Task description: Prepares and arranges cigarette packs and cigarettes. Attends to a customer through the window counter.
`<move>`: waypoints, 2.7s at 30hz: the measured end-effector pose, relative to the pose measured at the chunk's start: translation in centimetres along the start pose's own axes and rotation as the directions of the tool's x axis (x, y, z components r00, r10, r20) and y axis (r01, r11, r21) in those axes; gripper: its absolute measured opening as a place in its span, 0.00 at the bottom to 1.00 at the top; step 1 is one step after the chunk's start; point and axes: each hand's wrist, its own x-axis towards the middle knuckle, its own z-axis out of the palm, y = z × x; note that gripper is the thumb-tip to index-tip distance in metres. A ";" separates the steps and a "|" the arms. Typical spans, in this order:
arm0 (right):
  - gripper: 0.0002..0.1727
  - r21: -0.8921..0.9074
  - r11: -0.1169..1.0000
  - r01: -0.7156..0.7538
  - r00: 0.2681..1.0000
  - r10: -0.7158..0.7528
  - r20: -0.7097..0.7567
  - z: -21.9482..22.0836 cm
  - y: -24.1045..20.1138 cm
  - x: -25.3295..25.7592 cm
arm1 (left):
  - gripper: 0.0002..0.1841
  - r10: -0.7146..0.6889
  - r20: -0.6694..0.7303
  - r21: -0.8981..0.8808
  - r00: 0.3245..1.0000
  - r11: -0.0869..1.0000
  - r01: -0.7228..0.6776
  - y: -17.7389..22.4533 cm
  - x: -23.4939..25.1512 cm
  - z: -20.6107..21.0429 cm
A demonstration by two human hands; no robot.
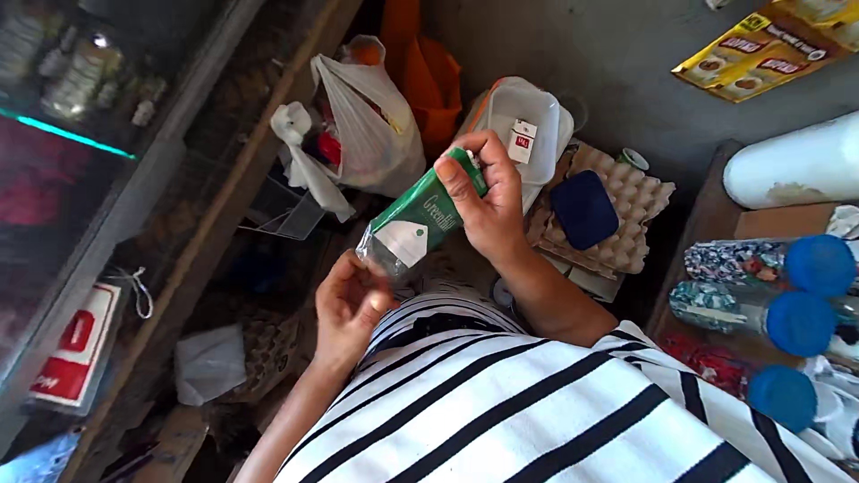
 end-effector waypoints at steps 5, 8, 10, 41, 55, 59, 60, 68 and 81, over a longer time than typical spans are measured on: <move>0.09 0.065 0.990 -0.128 0.991 0.126 0.033 -3.2 3.7 1.6 | 0.17 0.158 -0.139 0.358 0.978 0.929 -0.100 -2.5 5.0 5.0; 0.07 0.151 0.971 -0.188 0.982 0.184 0.038 -5.4 5.2 3.1 | 0.19 0.213 -0.158 0.380 0.964 0.914 -0.140 -3.4 7.2 6.9; 0.07 0.168 0.971 -0.167 0.986 0.162 0.048 -7.0 5.5 4.4 | 0.19 0.232 -0.150 0.360 0.961 0.918 -0.165 -3.6 8.1 7.7; 0.27 0.191 0.942 0.275 0.711 -0.333 0.620 -6.8 7.0 12.8 | 0.07 0.015 -0.446 0.133 0.895 0.990 0.049 -1.2 7.6 5.8; 0.17 0.295 0.837 0.461 0.233 -0.435 0.870 18.4 0.2 -1.1 | 0.65 0.366 -0.718 0.676 0.592 0.566 0.471 3.4 -13.3 -4.6; 0.20 0.405 0.790 0.461 0.107 -0.502 0.858 28.7 -3.4 -10.8 | 0.50 0.353 -0.749 0.654 0.560 0.533 0.537 4.8 -21.9 -10.1; 0.21 0.437 0.781 0.446 0.072 -0.518 0.852 31.0 -4.3 -12.9 | 0.44 0.353 -0.775 0.622 0.525 0.578 0.528 5.2 -24.0 -11.4; 0.19 0.465 0.860 0.211 0.064 -0.487 0.871 44.5 -9.2 -19.5 | 0.37 0.197 -0.941 0.237 0.275 0.964 0.119 6.5 -36.6 -19.0; 0.37 0.124 0.628 0.768 -0.086 -0.091 0.992 63.9 -8.6 -27.1 | 0.41 0.339 -0.936 0.292 -0.091 0.896 0.336 8.9 -44.3 -25.9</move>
